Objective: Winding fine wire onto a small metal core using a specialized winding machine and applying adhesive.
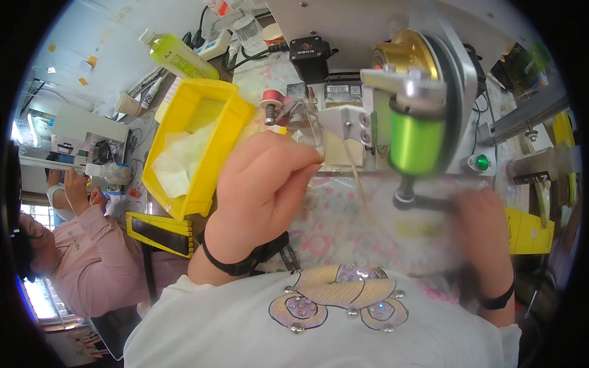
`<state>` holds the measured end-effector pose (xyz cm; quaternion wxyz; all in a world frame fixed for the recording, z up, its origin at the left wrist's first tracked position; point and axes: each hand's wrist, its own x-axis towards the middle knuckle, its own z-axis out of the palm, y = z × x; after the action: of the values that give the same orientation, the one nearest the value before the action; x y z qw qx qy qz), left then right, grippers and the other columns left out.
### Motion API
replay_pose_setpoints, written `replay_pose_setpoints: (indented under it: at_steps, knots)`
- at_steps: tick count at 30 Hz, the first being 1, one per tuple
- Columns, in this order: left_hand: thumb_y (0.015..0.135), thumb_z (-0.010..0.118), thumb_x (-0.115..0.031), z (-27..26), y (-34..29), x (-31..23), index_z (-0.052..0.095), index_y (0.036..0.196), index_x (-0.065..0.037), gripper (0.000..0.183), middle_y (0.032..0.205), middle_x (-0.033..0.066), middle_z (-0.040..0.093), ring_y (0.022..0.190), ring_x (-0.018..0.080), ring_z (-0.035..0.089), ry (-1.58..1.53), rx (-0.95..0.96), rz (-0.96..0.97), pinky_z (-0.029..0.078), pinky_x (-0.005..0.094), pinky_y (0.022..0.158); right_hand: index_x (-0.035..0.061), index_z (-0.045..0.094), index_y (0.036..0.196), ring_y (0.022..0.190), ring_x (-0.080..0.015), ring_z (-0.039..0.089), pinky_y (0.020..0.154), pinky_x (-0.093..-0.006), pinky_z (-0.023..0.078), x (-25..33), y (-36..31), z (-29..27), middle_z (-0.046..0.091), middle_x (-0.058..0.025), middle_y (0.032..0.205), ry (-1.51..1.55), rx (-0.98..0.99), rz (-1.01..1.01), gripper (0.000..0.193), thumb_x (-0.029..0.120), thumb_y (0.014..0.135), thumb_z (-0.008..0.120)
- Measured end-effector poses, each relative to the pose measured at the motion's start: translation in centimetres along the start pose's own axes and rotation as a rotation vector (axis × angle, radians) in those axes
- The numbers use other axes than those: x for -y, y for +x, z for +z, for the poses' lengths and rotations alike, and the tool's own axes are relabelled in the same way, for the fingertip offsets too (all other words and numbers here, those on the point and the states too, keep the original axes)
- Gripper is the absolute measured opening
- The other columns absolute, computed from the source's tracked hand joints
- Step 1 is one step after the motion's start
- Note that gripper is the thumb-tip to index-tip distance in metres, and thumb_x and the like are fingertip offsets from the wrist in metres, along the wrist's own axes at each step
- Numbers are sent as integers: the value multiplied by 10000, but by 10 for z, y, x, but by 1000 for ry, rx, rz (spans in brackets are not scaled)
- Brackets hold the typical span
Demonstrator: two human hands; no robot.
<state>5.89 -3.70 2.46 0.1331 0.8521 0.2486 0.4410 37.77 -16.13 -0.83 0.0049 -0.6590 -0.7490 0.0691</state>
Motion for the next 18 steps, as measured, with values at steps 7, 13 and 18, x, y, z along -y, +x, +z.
replay_pose_setpoints:
  at_steps: [7, 13, 18]
  knots:
    - [607, 647, -18, 9, -1, 12, 652, 882, -52, 277, 761, 63, 583, 704, 257, 581, -13, -38, 102, 462, 352, 585, 8, 601, 956, 888, -394, 553, 777, -453, 456, 2, 1, 4, 583, -174, 940, 71, -87, -33, 295, -21, 674, 681]
    - [697, 674, 85, 9, -2, 7, 653, 868, -2, 193, 1050, 159, 609, 811, 249, 611, 8, -39, 54, 483, 286, 620, -2, 558, 939, 834, -386, 547, 716, -431, 445, -2, 0, -12, 562, -179, 899, 69, -85, -16, 264, -33, 700, 664]
    - [717, 660, 99, 11, -1, -1, 639, 865, 10, 174, 1190, 208, 595, 843, 244, 633, 9, 24, -51, 506, 282, 645, 11, 530, 909, 739, -246, 543, 689, -321, 462, -4, -15, -28, 587, -118, 887, 255, -279, 123, 157, -33, 768, 587]
